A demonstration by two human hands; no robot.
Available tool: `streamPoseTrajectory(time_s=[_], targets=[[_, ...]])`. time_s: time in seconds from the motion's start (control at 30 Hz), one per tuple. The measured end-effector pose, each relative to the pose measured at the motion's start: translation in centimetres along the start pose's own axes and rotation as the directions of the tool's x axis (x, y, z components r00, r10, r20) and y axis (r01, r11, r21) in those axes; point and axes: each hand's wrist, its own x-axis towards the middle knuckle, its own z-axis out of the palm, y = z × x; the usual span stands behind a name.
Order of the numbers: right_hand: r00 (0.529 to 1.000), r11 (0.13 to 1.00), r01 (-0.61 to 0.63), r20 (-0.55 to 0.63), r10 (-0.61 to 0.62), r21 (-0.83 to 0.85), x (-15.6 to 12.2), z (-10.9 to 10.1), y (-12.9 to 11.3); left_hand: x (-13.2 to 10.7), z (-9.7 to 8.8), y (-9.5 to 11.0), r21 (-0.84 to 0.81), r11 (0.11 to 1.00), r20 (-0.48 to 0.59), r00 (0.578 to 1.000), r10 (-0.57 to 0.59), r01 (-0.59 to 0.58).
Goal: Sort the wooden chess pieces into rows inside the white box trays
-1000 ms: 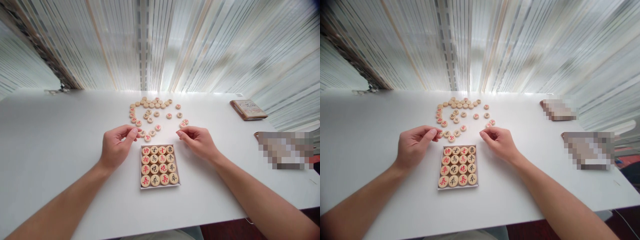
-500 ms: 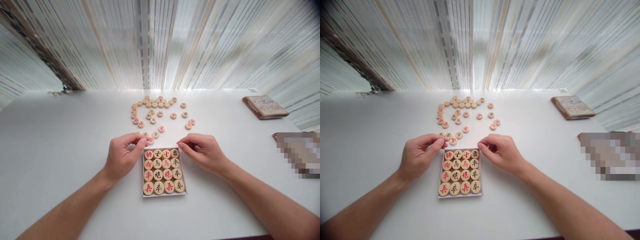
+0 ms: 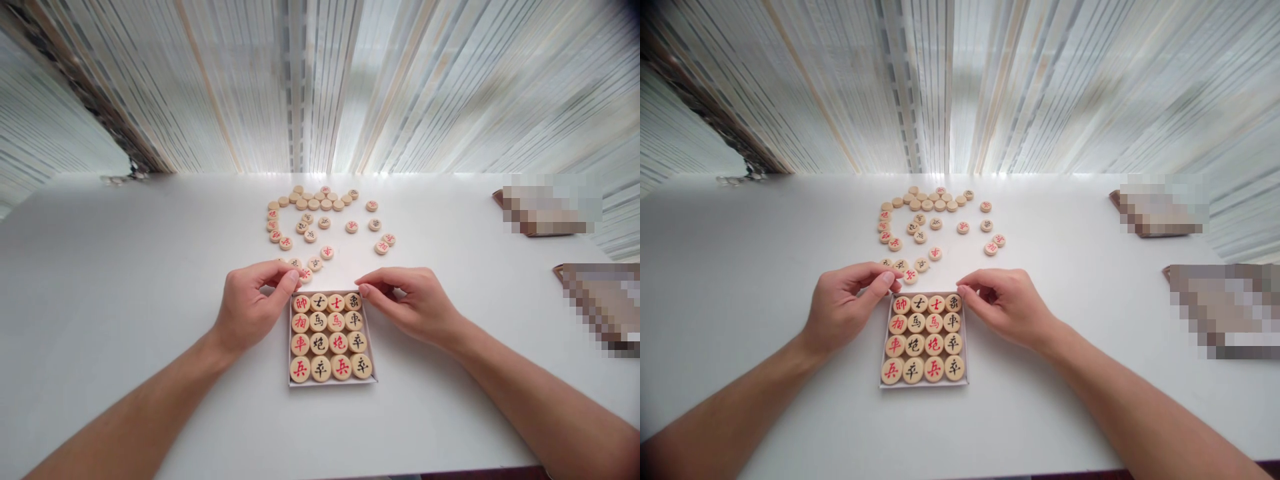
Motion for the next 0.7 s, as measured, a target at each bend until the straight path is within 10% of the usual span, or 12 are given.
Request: streamPoseTrajectory(time_s=[0.27,0.53,0.7], targets=[[0.996,0.996,0.092,-0.009,-0.092,-0.018,0.0,-0.2,-0.4,0.1,0.2,-0.3,0.0,0.999,0.019,0.999,0.033,-0.033],[0.973,0.975,0.215,0.07,-0.218,0.055,-0.3,-0.1,-1.6,-0.4,-0.1,0.1,0.051,0.903,0.215,0.888,0.407,-0.427],[0.975,0.977,0.208,0.068,-0.211,0.053,-0.3,0.0,-1.4,-0.5,-0.2,-0.1,0.086,0.887,0.212,0.878,0.429,-0.454]])
